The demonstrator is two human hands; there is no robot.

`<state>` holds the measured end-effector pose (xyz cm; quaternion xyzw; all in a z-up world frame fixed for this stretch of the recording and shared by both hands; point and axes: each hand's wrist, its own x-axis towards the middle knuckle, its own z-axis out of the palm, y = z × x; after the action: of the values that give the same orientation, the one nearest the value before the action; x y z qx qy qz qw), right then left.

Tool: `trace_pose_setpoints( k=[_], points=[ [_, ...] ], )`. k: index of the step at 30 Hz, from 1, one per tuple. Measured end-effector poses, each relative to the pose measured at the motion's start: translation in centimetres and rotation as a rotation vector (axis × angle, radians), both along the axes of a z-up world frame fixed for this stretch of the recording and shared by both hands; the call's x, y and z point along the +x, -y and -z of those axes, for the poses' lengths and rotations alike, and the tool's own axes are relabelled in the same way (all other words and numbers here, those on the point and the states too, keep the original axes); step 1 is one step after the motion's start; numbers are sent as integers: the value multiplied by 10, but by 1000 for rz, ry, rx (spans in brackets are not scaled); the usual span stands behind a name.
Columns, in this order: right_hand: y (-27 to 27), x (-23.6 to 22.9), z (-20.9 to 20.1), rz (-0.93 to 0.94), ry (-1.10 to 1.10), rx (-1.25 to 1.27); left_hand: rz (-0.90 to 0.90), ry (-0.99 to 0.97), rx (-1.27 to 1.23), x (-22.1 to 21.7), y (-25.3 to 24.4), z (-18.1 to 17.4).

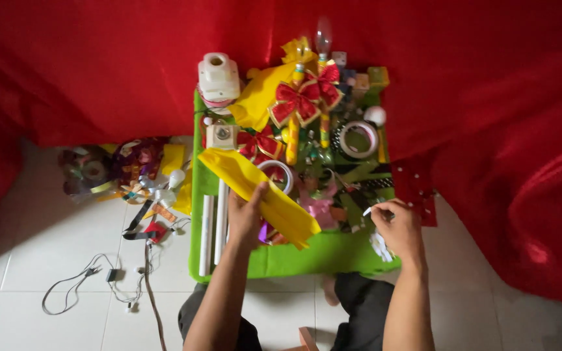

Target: The person is decorating a yellow cylindrical base by wrapping it with colorful ribbons and securing them with adhesive tape.

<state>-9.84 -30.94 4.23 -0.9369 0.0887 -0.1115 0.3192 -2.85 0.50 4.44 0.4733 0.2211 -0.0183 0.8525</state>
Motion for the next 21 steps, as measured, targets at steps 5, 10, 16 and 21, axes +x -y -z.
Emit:
trace_pose_setpoints(
  k=[5, 10, 16, 21],
  points=[
    [23, -29, -17, 48, -316, -55, 8, 38, 37, -3, -19, 18],
    [48, -45, -10, 97, -579, -36, 27, 74, 62, -5, -31, 42],
    [48, -31, 14, 268, -469, -81, 4, 86, 57, -17, -16, 15],
    [-17, -4, 25, -41, -162, 587, 45, 74, -22, -14, 12, -10]
  ],
)
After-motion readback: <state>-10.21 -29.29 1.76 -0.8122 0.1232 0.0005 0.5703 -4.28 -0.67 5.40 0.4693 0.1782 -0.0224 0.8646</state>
